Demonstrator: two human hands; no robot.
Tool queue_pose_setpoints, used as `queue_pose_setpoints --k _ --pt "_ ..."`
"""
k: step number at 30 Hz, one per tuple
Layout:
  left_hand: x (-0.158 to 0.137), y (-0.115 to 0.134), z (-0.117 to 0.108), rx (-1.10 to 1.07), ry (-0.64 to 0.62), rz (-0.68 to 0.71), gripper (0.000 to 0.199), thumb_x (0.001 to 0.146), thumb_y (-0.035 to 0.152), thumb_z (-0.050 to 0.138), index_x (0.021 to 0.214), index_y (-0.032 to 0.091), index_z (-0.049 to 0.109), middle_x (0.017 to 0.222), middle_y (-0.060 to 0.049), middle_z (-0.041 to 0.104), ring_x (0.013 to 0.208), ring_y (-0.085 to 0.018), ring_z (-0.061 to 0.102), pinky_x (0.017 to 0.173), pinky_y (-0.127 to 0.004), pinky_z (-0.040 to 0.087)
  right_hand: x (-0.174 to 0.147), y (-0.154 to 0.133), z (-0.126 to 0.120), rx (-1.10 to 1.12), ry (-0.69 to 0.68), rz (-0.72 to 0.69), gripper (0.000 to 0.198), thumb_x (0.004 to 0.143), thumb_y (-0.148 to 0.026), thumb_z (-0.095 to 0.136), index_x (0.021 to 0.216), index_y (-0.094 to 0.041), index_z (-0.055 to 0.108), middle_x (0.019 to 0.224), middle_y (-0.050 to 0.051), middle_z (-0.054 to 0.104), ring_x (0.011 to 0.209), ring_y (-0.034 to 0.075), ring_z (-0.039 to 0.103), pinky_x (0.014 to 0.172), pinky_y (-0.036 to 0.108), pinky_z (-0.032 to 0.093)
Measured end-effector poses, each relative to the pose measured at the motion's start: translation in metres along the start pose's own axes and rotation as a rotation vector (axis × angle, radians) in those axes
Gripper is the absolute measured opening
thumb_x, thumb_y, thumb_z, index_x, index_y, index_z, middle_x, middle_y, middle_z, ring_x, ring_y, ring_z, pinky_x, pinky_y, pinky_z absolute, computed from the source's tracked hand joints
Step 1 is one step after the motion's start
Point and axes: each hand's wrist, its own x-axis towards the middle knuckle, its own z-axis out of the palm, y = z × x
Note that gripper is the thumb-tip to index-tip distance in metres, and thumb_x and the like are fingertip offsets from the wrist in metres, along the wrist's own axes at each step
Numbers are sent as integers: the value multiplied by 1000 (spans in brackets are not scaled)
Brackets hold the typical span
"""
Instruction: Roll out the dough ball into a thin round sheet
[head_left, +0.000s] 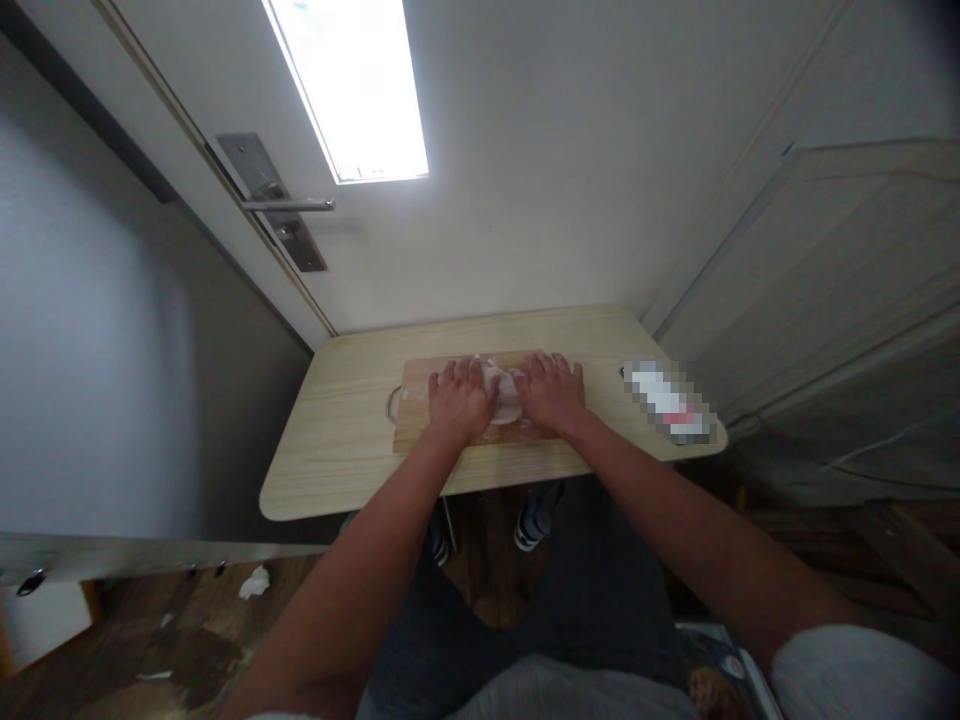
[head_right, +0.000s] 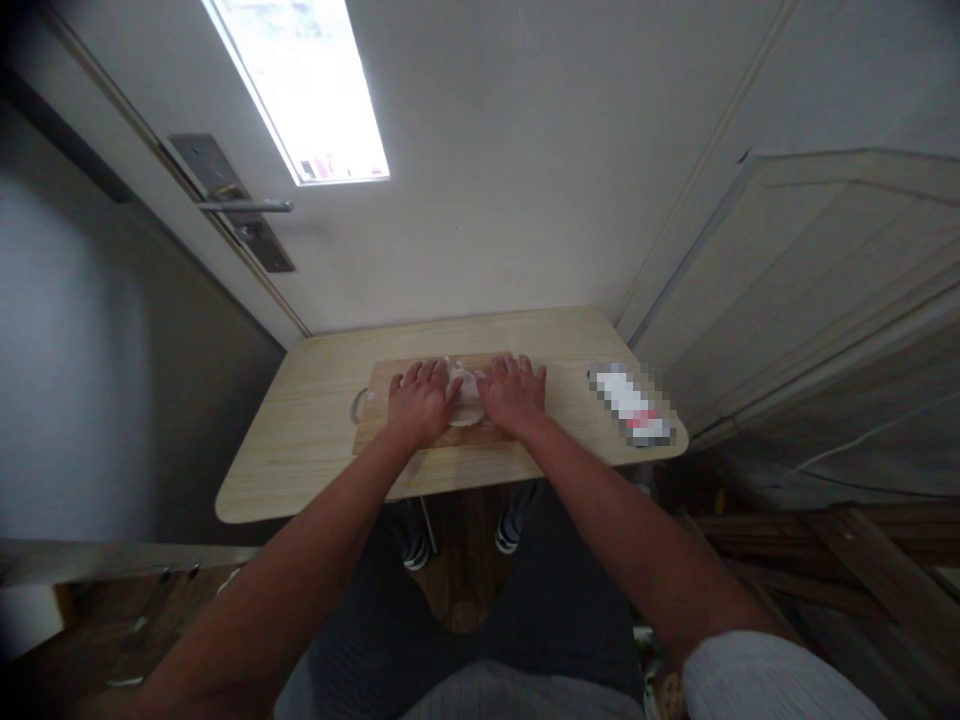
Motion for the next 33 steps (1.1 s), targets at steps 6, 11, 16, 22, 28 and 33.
queue_pose_setpoints --k 6,11,16,22,28,33 --pt "27 -7 6 -7 -55 -7 58 101 54 20 141 26 51 147 -12 52 135 -34 44 111 -65 27 25 3 5 3 -34 15 54 101 -50 33 141 -18 52 147 14 51 133 35 42 107 57 28" --pt "49 -14 13 -12 -78 -4 58 101 56 19 140 28 53 147 -11 52 133 -35 45 109 -66 28 48 7 11 24 -77 30 55 100 -47 34 143 -17 50 148 15 50 131 34 44 106 55 31" --pt "68 -18 16 -16 -140 -14 59 100 56 18 143 29 49 151 -10 47 135 -36 43 108 -68 29 70 10 17 40 -132 48 56 99 -51 36 142 -17 51 146 16 51 130 34 46 105 54 34" --pt "85 -21 17 -21 -210 -40 60 100 57 17 144 29 47 152 -11 45 136 -35 41 108 -66 30 92 13 22 51 -197 52 60 98 -55 38 139 -14 52 142 19 54 128 35 47 104 52 36" --pt "93 -24 22 -42 -200 -45 60 100 55 17 143 28 49 150 -11 48 134 -36 44 107 -67 31 99 14 26 71 -179 48 59 98 -56 39 136 -13 55 137 20 58 126 35 50 103 52 37" --pt "86 -20 19 -18 -165 -48 57 100 53 20 141 27 51 149 -11 50 133 -35 44 107 -66 31 89 13 23 58 -141 23 53 98 -51 41 135 -15 56 138 18 58 125 34 49 103 51 36"
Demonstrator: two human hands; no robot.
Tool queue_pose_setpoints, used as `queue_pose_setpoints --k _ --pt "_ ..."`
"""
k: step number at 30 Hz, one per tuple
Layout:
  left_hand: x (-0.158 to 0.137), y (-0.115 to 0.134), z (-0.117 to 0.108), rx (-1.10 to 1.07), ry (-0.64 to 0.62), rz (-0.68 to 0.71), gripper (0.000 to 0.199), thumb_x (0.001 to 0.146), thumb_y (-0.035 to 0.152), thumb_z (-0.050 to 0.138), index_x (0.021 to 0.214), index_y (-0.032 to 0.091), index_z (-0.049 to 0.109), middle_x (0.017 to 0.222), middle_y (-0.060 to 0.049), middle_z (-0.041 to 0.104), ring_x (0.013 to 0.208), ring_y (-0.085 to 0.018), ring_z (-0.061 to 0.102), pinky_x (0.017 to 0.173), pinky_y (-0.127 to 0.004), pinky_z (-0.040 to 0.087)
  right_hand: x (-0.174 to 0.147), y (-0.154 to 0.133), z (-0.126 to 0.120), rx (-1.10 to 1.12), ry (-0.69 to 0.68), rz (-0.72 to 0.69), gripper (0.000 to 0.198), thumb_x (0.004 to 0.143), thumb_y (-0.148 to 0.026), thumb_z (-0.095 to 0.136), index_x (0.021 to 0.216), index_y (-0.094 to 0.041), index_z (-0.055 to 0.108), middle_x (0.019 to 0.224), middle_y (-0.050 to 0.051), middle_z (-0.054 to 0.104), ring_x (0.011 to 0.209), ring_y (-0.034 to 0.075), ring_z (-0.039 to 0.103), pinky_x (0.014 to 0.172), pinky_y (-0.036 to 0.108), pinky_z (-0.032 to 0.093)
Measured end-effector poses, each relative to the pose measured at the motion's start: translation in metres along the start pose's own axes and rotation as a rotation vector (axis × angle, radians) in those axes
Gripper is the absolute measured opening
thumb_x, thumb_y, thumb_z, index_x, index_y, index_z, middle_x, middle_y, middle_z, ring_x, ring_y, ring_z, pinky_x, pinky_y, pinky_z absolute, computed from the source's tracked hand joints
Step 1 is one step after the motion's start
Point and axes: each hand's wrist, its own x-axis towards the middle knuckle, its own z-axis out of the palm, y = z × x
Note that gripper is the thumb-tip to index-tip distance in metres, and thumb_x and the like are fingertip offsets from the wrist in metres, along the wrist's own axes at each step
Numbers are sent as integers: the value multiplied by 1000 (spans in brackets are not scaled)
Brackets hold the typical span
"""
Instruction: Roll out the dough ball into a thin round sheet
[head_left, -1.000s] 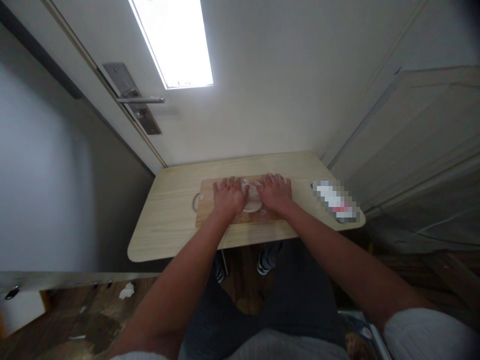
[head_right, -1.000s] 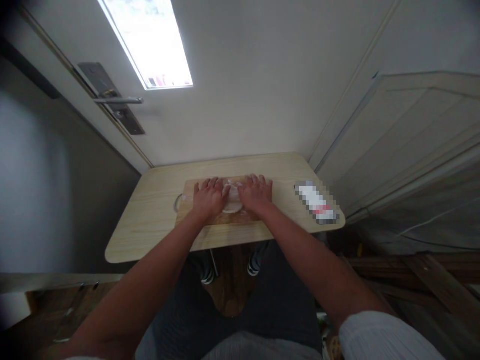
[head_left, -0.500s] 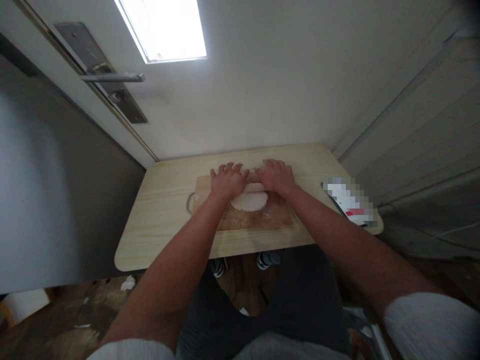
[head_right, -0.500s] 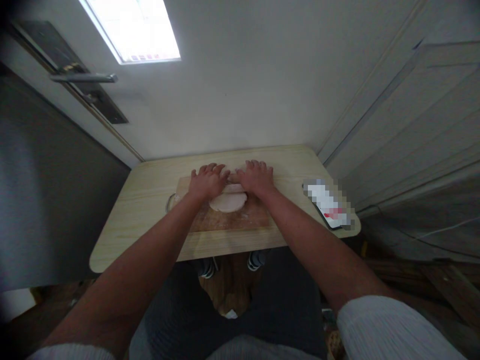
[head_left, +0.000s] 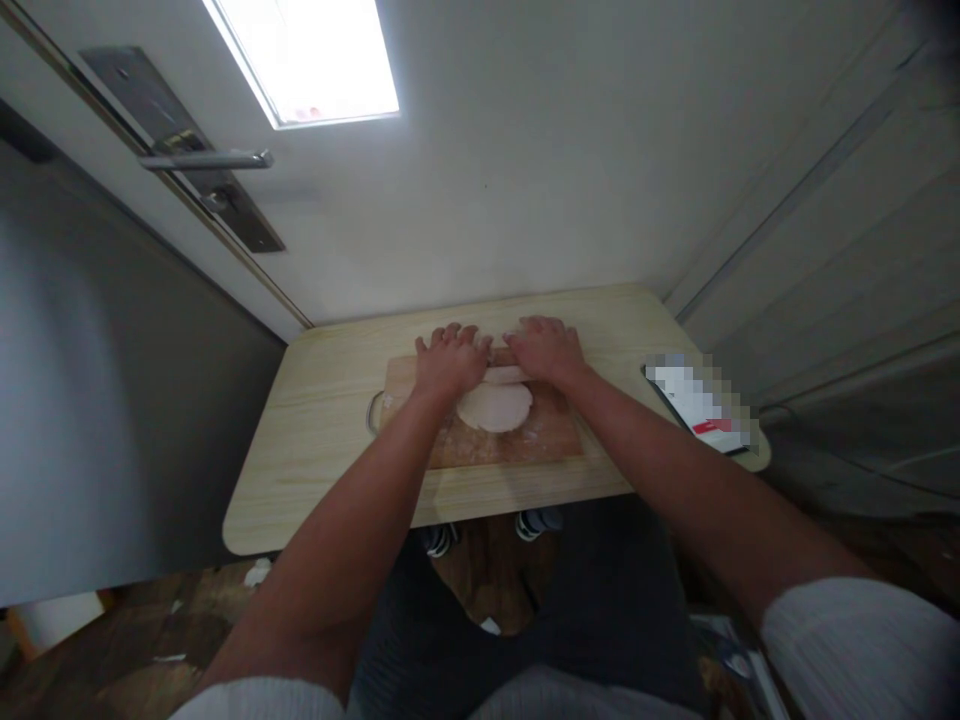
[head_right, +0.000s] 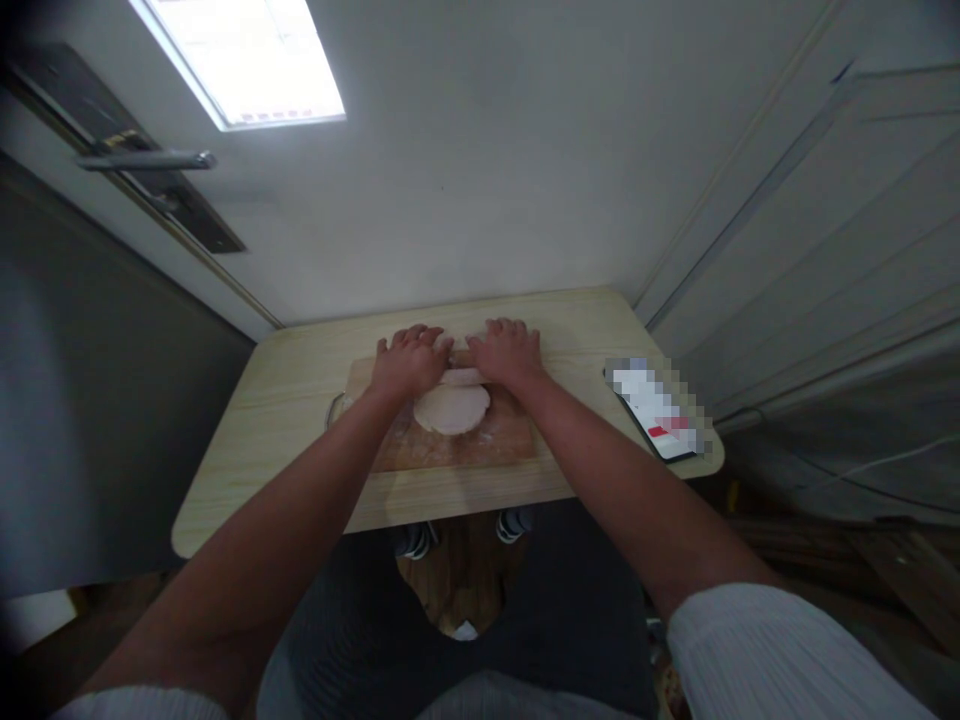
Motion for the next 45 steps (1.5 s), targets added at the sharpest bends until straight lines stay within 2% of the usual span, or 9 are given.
queue_pose_setpoints --k 9,15,25,30,34,45 --pt "-44 11 3 19 151 -6 55 101 51 22 139 27 53 149 -10 50 136 -33 42 112 -62 28 -44 -5 -4 -12 98 -4 54 99 -47 38 142 -17 51 144 15 54 129 34 46 106 53 31" --pt "-78 21 0 23 225 9 53 103 48 22 140 25 51 150 -10 50 138 -32 41 112 -59 28 -76 -8 -7 -45 114 -14 51 101 -45 33 140 -17 52 145 14 53 132 35 42 107 55 27" --pt "-126 29 12 0 286 24 60 101 49 33 149 14 39 152 -15 48 143 -31 38 118 -52 26 -127 -1 1 -45 209 -78 54 102 -45 32 144 -15 49 150 12 49 135 35 39 110 55 24" --pt "-150 29 16 4 273 38 64 101 50 34 152 11 34 154 -17 44 147 -30 33 121 -49 22 -152 0 1 -16 235 -103 56 102 -47 31 145 -13 47 152 13 47 137 34 37 112 53 22" --pt "-146 29 12 -3 236 37 65 101 51 30 152 11 36 154 -16 45 147 -30 32 121 -49 22 -147 -2 -1 -4 206 -74 54 101 -47 33 144 -16 48 151 12 48 137 33 37 111 54 22" --pt "-103 25 -2 1 208 13 60 102 50 24 148 17 44 152 -13 48 142 -29 39 113 -51 30 -96 -7 -3 -26 159 -33 54 102 -50 29 141 -20 52 151 12 48 137 35 36 109 57 24"
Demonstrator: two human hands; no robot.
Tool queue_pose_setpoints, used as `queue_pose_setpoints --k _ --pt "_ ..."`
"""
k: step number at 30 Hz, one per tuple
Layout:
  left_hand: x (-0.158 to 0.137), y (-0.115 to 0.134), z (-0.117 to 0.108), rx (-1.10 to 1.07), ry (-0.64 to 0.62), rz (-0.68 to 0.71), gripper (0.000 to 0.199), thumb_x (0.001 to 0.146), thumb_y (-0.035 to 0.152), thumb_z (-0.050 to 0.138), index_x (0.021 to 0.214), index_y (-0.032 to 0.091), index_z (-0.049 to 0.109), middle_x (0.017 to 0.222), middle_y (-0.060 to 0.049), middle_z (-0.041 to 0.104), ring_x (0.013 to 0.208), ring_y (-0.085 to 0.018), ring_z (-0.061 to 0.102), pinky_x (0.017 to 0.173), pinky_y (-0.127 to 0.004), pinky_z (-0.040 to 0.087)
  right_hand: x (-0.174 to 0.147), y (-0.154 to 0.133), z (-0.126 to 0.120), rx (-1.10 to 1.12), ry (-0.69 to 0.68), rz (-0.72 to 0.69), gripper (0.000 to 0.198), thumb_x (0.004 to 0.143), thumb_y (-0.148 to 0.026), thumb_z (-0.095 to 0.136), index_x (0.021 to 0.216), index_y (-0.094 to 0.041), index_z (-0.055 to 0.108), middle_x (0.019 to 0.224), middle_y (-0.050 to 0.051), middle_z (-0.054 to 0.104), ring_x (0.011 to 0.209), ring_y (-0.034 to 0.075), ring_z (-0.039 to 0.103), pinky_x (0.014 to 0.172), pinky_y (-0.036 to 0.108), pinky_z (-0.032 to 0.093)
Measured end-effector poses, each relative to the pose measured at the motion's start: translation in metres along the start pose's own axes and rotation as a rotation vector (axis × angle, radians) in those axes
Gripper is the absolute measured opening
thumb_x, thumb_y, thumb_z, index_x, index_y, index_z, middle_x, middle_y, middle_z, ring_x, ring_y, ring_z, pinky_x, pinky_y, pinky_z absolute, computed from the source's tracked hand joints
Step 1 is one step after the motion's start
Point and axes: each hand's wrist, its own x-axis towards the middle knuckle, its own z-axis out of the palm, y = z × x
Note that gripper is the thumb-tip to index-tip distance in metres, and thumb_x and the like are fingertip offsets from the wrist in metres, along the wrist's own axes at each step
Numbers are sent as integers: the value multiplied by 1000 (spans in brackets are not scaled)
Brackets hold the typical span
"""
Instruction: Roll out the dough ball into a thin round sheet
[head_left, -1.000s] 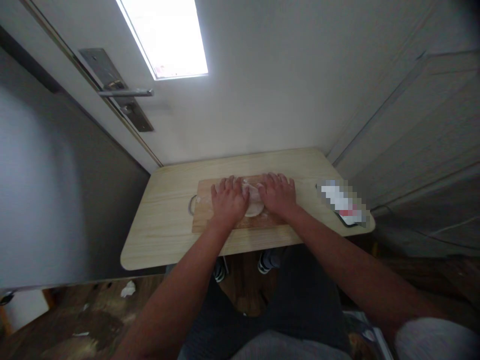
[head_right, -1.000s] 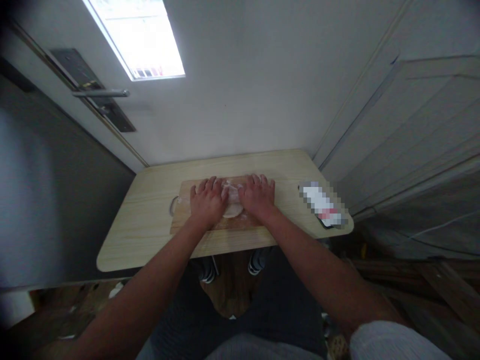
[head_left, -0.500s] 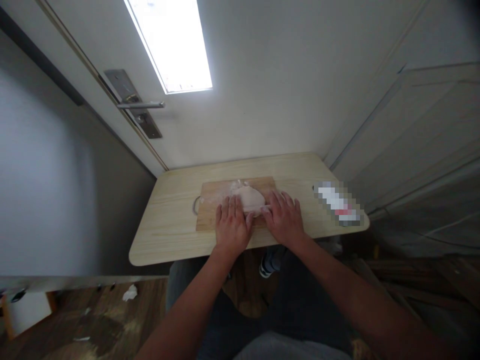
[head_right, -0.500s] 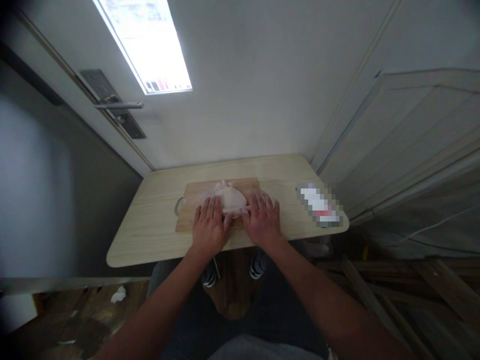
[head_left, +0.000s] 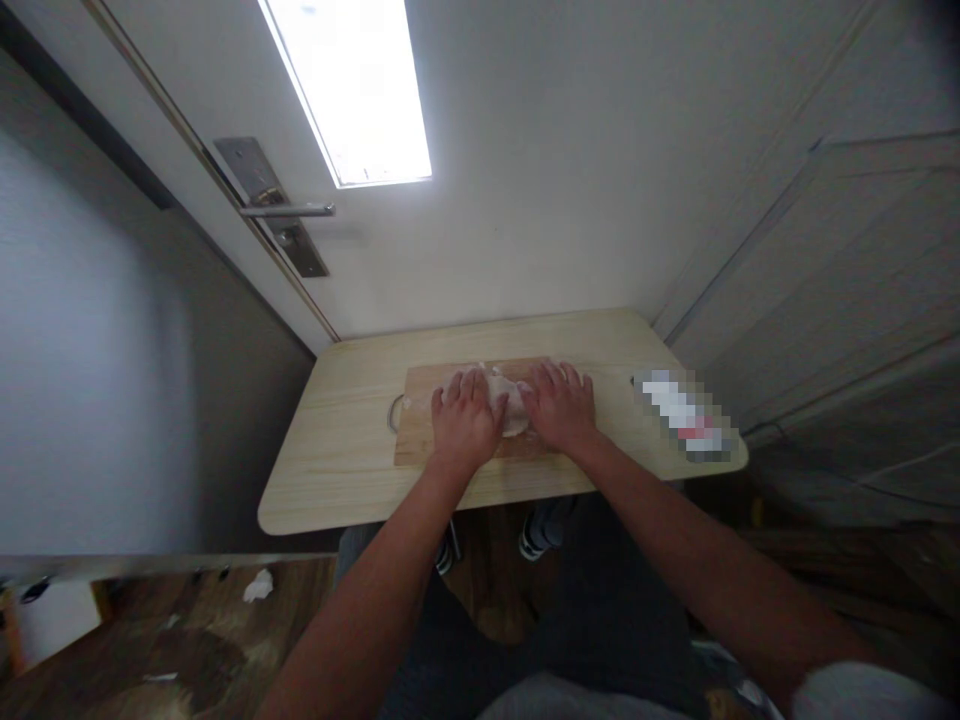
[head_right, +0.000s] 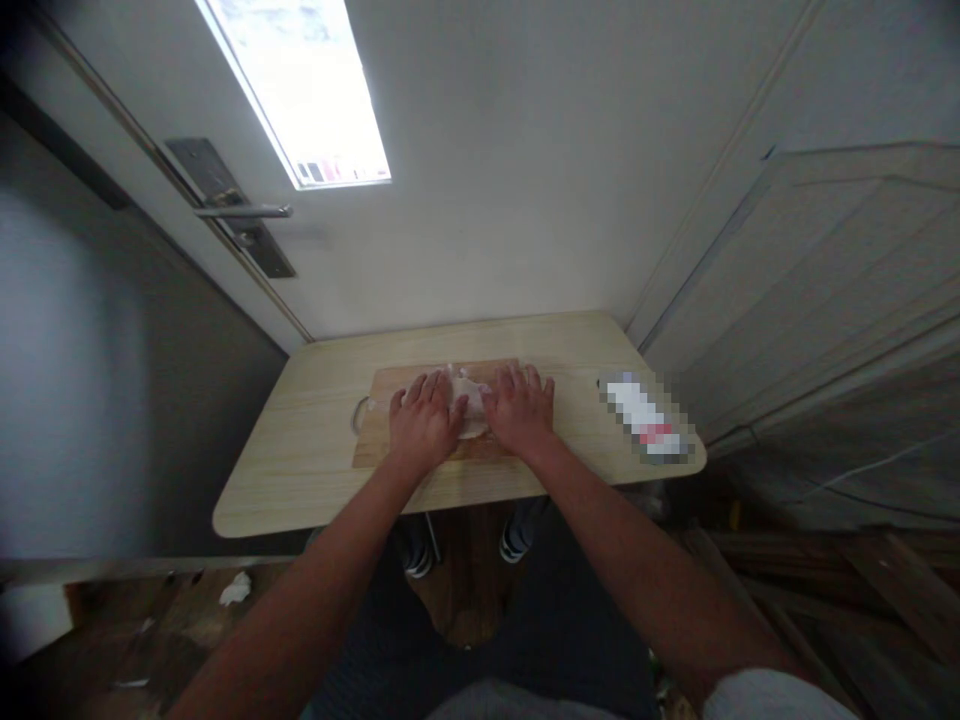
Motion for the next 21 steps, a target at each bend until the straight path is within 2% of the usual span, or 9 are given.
queue_pose_setpoints --k 8,14,18,21 --pt "34 -12 7 -3 -42 17 60 103 53 20 142 18 49 145 -12 55 134 -30 46 107 -50 36 30 -2 2 18 -32 30 54 102 -51 33 142 -19 51 147 14 51 135 34 40 108 54 26" --pt "50 -16 9 -33 -94 35 56 103 52 24 137 21 54 140 -11 59 129 -29 50 101 -46 43 49 -1 1 36 -90 25 55 100 -52 36 141 -19 52 145 13 53 132 33 43 106 50 30" --pt "47 -21 0 -120 -100 56 50 103 49 29 133 21 57 138 -8 60 127 -25 51 105 -41 42 53 3 0 51 -110 -6 55 100 -54 38 141 -20 52 146 13 53 133 31 42 107 50 29" --pt "34 -29 -13 -166 -99 69 48 97 53 45 133 23 58 134 -7 62 125 -24 52 107 -40 39 50 11 3 70 -102 -32 51 100 -51 38 139 -21 53 146 12 52 135 30 40 108 50 27"
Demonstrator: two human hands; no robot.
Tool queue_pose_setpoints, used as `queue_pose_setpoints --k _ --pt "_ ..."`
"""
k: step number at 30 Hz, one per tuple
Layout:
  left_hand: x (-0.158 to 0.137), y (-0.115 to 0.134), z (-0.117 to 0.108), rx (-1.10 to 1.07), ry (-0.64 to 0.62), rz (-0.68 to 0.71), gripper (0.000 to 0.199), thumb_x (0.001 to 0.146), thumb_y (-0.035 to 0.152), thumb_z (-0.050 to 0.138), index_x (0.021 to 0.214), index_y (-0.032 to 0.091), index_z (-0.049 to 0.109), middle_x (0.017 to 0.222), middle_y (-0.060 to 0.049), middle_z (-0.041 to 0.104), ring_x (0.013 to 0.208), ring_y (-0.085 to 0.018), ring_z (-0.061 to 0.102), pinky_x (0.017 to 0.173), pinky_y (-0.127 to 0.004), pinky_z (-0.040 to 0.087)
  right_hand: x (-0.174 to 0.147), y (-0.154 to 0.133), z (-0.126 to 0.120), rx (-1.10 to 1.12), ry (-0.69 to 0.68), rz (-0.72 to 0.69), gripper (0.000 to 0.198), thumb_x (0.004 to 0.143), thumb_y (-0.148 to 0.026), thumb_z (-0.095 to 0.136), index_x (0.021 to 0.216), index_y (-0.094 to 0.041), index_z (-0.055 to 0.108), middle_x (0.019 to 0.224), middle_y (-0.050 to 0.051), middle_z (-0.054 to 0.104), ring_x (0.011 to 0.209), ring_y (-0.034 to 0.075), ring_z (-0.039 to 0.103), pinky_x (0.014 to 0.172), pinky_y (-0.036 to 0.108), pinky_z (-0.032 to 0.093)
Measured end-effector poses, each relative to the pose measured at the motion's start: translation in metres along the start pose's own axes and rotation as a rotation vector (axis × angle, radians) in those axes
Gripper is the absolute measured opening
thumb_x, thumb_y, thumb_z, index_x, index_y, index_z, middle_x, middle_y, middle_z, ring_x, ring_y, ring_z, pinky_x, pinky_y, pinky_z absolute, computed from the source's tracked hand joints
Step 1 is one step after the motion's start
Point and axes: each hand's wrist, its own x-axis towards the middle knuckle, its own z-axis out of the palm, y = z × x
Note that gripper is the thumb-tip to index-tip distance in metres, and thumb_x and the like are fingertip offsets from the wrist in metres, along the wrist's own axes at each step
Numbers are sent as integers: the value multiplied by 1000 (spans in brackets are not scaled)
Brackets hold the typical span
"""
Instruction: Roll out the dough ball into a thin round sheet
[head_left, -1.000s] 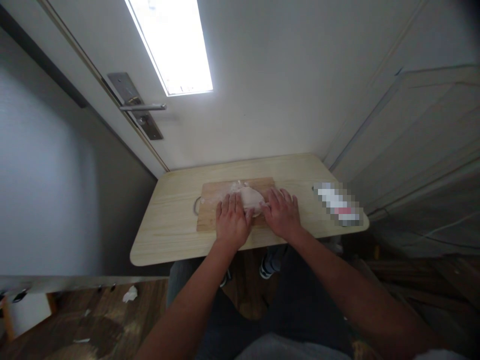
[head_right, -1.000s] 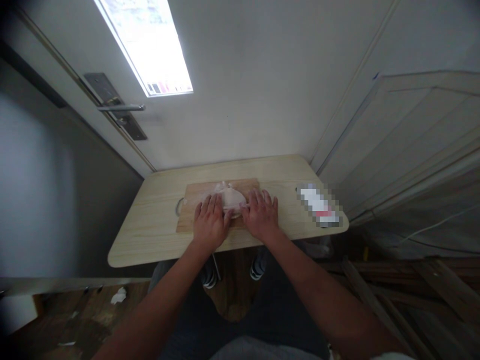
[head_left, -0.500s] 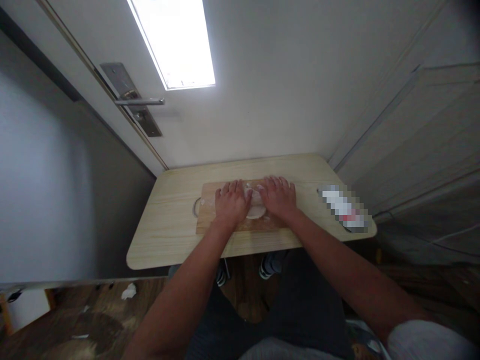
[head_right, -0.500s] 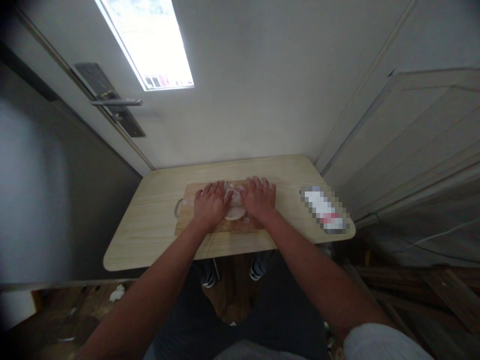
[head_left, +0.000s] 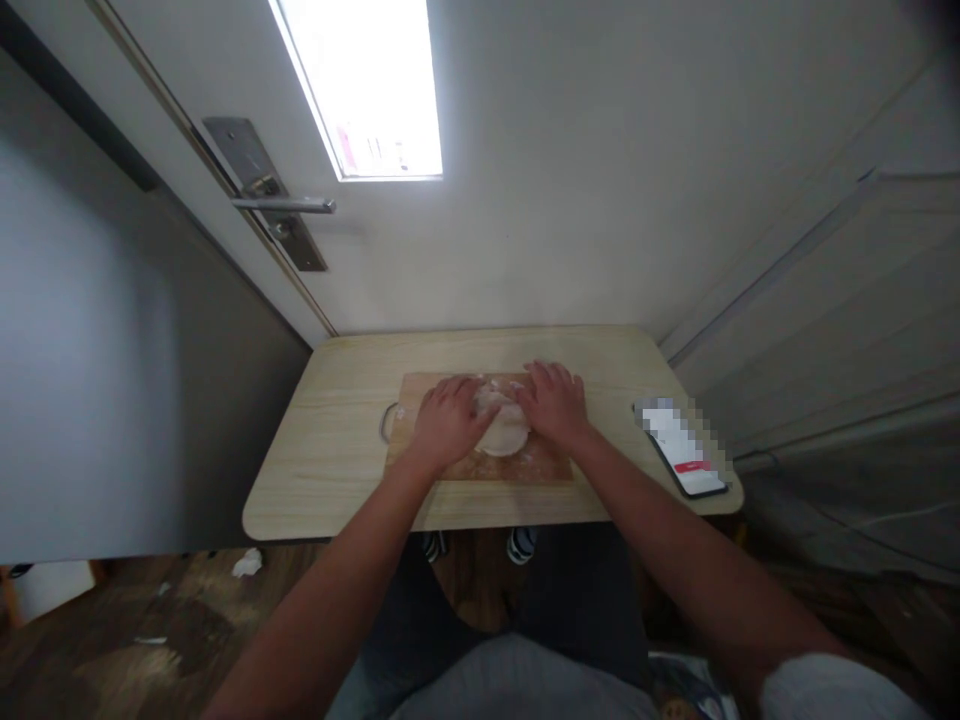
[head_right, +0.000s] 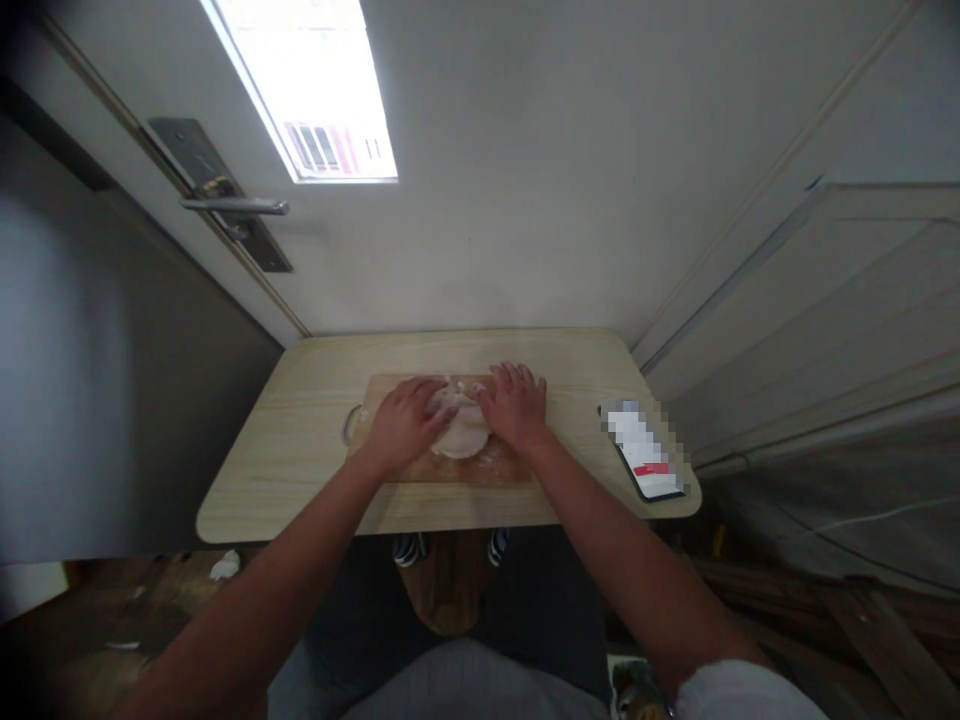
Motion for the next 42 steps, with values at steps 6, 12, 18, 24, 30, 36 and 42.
queue_pose_setpoints --k 6,12,18,24,30,36,42 --pt "-39 -6 -16 39 -53 2 30 92 43 58 112 23 68 114 -8 68 112 -28 57 96 -44 44 -8 14 12 114 67 30 47 101 -47 36 131 -18 58 140 13 57 130 29 47 107 45 31" --pt "-74 -6 -12 12 20 -57 31 96 44 52 113 22 65 112 -9 68 109 -28 57 93 -44 44 -2 -6 12 92 33 -23 46 102 -47 35 131 -21 60 142 12 56 133 28 44 109 48 30" --pt "-86 -6 -10 37 45 -145 34 99 45 44 113 24 66 114 -10 68 109 -29 58 93 -46 44 13 -36 8 -42 -52 -107 49 103 -47 31 142 -26 51 154 8 45 143 31 32 113 57 23" --pt "-76 -13 -11 44 105 -161 37 101 41 40 126 25 62 134 -9 62 128 -28 50 115 -50 29 27 -47 7 -72 -82 -158 50 103 -45 31 145 -26 49 154 7 44 142 32 33 114 57 22" --pt "-68 -28 -8 50 65 -219 41 103 42 34 132 28 59 143 -7 57 136 -28 44 119 -54 22 46 -57 15 -59 -94 -159 51 102 -47 33 146 -26 48 153 9 46 141 32 35 114 58 21" --pt "-69 -30 -7 68 50 -199 42 103 41 34 134 27 59 149 -6 52 139 -29 41 118 -57 23 45 -59 9 -58 -118 -160 51 101 -45 34 146 -25 47 154 9 45 142 33 34 115 59 19" --pt "-89 -4 -6 71 73 -97 45 102 41 39 141 25 53 148 -6 54 142 -29 39 119 -56 22 7 -38 -4 -104 -114 -166 47 101 -37 34 142 -22 51 154 9 45 143 33 32 112 58 24"
